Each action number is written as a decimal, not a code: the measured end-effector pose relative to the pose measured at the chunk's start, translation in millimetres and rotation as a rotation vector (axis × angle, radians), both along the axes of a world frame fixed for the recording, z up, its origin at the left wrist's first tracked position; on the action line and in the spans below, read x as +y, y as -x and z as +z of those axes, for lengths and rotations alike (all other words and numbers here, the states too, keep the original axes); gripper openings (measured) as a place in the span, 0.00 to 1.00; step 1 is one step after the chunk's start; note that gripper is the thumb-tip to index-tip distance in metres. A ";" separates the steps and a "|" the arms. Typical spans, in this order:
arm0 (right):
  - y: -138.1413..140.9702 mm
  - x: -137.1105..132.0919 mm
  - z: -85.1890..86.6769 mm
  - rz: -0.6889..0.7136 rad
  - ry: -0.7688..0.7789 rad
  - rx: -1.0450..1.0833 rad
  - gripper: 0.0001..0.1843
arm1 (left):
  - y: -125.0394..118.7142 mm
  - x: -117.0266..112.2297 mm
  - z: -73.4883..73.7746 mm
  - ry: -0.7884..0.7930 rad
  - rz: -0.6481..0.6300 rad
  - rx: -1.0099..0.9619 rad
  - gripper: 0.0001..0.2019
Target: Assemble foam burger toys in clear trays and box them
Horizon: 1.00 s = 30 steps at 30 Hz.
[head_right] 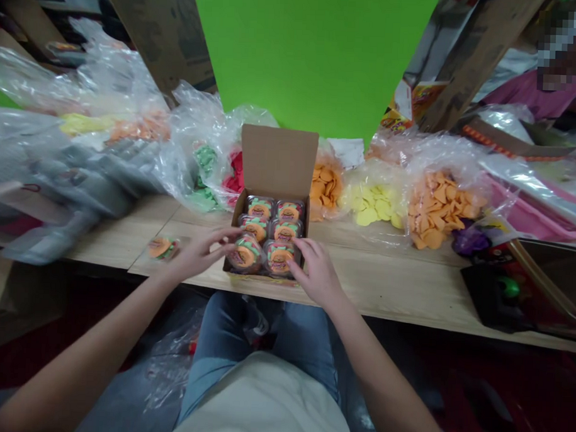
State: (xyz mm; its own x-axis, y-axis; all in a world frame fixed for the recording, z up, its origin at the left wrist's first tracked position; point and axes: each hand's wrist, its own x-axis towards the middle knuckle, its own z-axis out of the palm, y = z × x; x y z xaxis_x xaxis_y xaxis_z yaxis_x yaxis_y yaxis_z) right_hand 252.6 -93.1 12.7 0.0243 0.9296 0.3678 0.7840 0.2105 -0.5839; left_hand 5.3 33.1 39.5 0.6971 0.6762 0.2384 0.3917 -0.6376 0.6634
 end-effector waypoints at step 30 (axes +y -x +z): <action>8.4 -13.2 -55.5 -0.043 -0.089 -0.028 0.33 | -13.4 -41.8 -68.4 -0.335 0.093 -0.017 0.33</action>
State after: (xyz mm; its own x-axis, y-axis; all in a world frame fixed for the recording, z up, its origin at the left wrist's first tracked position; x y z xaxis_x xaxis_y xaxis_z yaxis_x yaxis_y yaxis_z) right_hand 244.2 -106.3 -42.8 0.0523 0.8915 0.4499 0.8095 0.2260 -0.5419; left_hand 18.7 -8.7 -28.9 0.6301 0.6192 0.4685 0.4495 -0.7829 0.4302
